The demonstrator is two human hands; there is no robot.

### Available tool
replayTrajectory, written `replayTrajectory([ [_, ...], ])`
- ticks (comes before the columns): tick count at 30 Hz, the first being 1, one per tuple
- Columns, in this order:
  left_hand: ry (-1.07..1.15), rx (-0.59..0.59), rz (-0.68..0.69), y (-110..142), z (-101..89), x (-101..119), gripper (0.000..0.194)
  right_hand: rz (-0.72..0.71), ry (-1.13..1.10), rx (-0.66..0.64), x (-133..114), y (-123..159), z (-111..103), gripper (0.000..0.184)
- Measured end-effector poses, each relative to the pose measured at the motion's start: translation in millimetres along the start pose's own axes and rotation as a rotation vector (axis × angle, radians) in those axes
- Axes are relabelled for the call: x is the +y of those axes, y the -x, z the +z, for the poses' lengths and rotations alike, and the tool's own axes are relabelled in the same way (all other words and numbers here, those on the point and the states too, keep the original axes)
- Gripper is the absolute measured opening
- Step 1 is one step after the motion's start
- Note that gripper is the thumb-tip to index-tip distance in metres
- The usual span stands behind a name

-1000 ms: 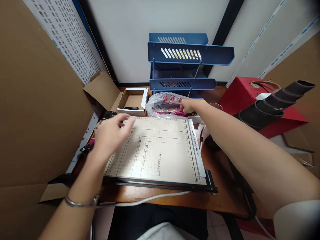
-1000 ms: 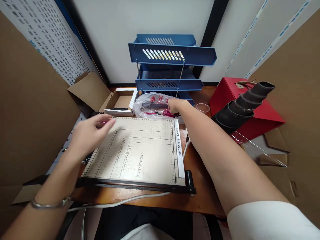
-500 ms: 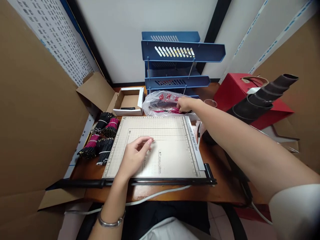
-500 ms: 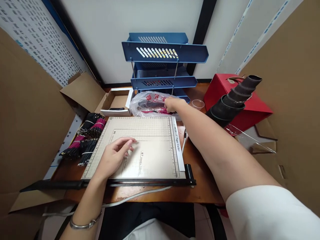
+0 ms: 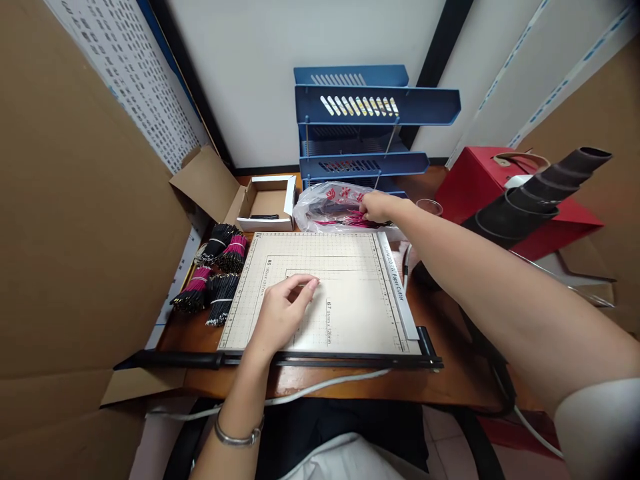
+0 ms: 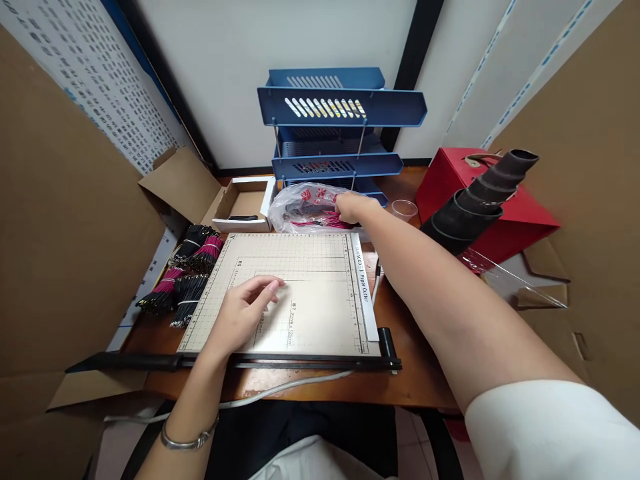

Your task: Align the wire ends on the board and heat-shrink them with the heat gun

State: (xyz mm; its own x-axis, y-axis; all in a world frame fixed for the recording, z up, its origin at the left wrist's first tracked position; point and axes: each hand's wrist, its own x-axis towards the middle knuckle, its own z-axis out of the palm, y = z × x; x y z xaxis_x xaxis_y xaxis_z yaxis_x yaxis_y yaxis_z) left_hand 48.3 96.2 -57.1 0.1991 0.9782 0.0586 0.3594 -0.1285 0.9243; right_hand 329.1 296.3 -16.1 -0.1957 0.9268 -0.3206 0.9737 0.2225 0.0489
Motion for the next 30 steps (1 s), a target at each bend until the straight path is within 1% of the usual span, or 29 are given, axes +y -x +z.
replayTrajectory([
  [6,-0.023,-0.005,0.002,0.3,-1.2,1.7,0.03,0.039,0.024,0.014,-3.6,7.1,2.0,0.03],
  [10,-0.034,0.0,0.003,1.4,-1.3,2.7,0.03,0.083,0.025,0.07,-8.3,12.9,0.9,0.032],
  [13,-0.041,0.008,0.006,1.5,-0.8,3.3,0.03,0.093,0.017,0.151,-13.9,17.5,-8.0,0.034],
  [15,-0.049,0.012,0.009,0.7,-0.4,3.9,0.03,0.079,0.003,0.209,-19.5,23.2,-18.0,0.032],
  [17,-0.064,0.025,0.012,-0.6,0.5,5.1,0.029,0.043,-0.022,0.264,-27.0,33.0,-28.8,0.028],
  [20,-0.094,0.072,0.014,-2.2,3.4,8.0,0.031,-0.057,-0.077,0.309,-42.4,57.2,-39.0,0.03],
  [22,-0.168,0.14,0.047,-2.2,6.9,9.7,0.043,-0.158,-0.117,0.265,-55.8,77.9,-36.5,0.026],
  [24,-0.318,0.209,0.128,-1.4,12.0,10.7,0.061,-0.271,-0.156,0.163,-70.5,98.6,-26.0,0.02],
  [25,-0.406,0.223,0.174,-0.8,15.1,10.7,0.068,-0.313,-0.169,0.115,-77.7,107.8,-18.8,0.019],
  [26,-0.486,0.212,0.213,-0.3,18.4,10.6,0.072,-0.342,-0.18,0.071,-84.5,115.7,-11.3,0.019],
  [27,-0.544,0.174,0.239,0.2,21.9,10.5,0.076,-0.357,-0.187,0.04,-90.5,122.2,-4.1,0.019],
  [30,-0.619,0.019,0.261,0.5,31.4,11.6,0.08,-0.347,-0.19,0.015,-101.9,133.1,10.4,0.018],
])
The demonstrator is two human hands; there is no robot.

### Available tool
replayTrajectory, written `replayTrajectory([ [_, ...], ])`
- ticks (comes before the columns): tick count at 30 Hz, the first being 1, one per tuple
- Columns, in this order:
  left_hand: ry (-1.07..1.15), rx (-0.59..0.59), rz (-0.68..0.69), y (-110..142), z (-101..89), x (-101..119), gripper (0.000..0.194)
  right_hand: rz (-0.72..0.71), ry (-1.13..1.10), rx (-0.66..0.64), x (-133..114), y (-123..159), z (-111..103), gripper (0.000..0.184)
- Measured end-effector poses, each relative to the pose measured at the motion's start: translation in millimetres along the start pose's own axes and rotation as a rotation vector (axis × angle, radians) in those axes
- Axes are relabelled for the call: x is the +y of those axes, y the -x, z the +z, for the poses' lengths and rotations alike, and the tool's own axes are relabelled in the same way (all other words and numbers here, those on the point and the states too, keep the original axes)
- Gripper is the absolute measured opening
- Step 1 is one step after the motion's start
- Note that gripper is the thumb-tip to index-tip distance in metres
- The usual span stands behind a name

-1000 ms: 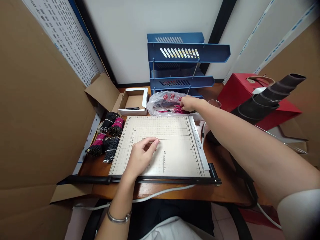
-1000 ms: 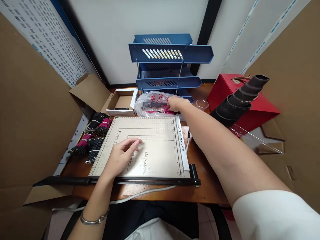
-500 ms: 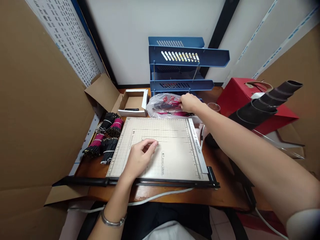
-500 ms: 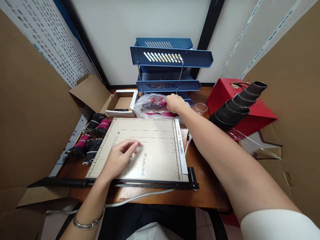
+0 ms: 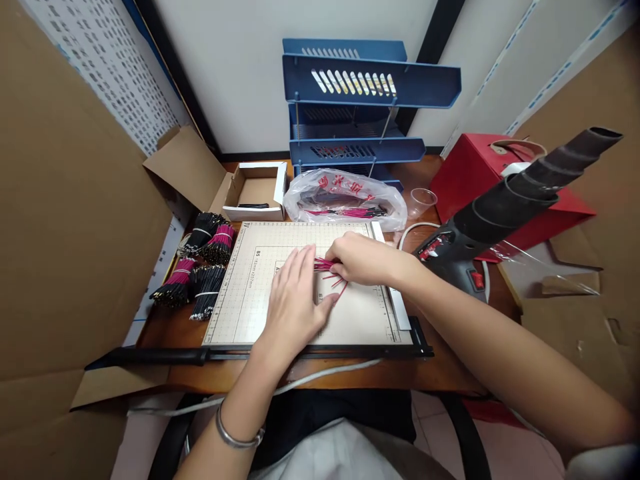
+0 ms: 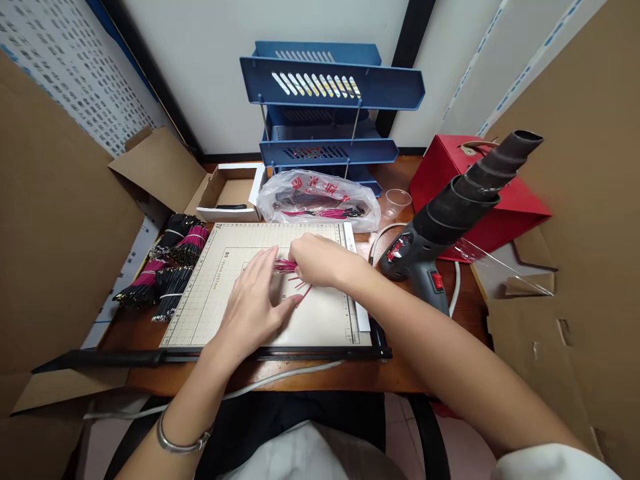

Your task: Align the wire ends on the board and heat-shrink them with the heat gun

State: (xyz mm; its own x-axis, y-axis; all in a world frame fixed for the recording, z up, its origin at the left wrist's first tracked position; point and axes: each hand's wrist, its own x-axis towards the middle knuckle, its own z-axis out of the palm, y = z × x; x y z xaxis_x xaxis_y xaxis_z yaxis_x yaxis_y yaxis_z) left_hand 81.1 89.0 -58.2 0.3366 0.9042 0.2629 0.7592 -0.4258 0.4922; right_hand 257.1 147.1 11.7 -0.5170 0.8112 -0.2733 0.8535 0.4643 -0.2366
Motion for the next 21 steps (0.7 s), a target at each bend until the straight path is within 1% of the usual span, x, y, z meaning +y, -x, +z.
replayTrajectory([
  [2,0.0,-0.049,0.005,-2.0,1.8,4.8,0.074,0.021,-0.003,0.013,-1.6,2.0,3.6,0.018],
  [4,-0.002,-0.037,-0.022,-4.8,1.2,10.1,0.062,0.034,-0.02,0.04,0.7,4.9,4.6,0.016],
  [6,-0.024,-0.026,-0.04,-7.8,-0.3,15.7,0.052,0.035,-0.054,0.097,5.9,10.4,6.8,0.016],
  [8,-0.081,-0.06,-0.026,-10.7,-1.1,20.9,0.052,0.036,-0.093,0.182,13.4,17.8,12.2,0.025],
  [11,-0.203,-0.132,0.02,-14.4,-0.7,26.0,0.062,0.052,-0.137,0.308,27.3,27.7,25.0,0.037],
  [12,-0.236,-0.145,0.036,-15.4,-0.7,26.6,0.062,0.06,-0.145,0.334,32.1,30.1,29.2,0.038],
  [13,-0.259,-0.152,0.051,-16.2,-1.0,26.6,0.058,0.065,-0.152,0.351,36.3,32.3,32.9,0.038],
  [15,-0.271,-0.163,0.074,-17.0,-2.4,25.7,0.046,0.067,-0.165,0.363,41.1,37.9,37.9,0.034],
  [17,-0.26,-0.161,0.073,-17.3,-3.9,24.4,0.035,0.076,-0.166,0.37,36.7,47.9,39.4,0.031],
  [18,-0.248,-0.146,0.063,-17.5,-4.3,24.0,0.032,0.093,-0.172,0.391,29.5,55.1,39.2,0.031],
  [20,-0.221,-0.107,0.05,-18.8,-3.6,23.6,0.033,0.114,-0.214,0.459,4.3,73.2,37.8,0.033],
  [21,-0.208,-0.092,0.057,-20.1,-2.7,23.5,0.038,0.102,-0.338,0.542,-12.7,83.0,37.0,0.032],
])
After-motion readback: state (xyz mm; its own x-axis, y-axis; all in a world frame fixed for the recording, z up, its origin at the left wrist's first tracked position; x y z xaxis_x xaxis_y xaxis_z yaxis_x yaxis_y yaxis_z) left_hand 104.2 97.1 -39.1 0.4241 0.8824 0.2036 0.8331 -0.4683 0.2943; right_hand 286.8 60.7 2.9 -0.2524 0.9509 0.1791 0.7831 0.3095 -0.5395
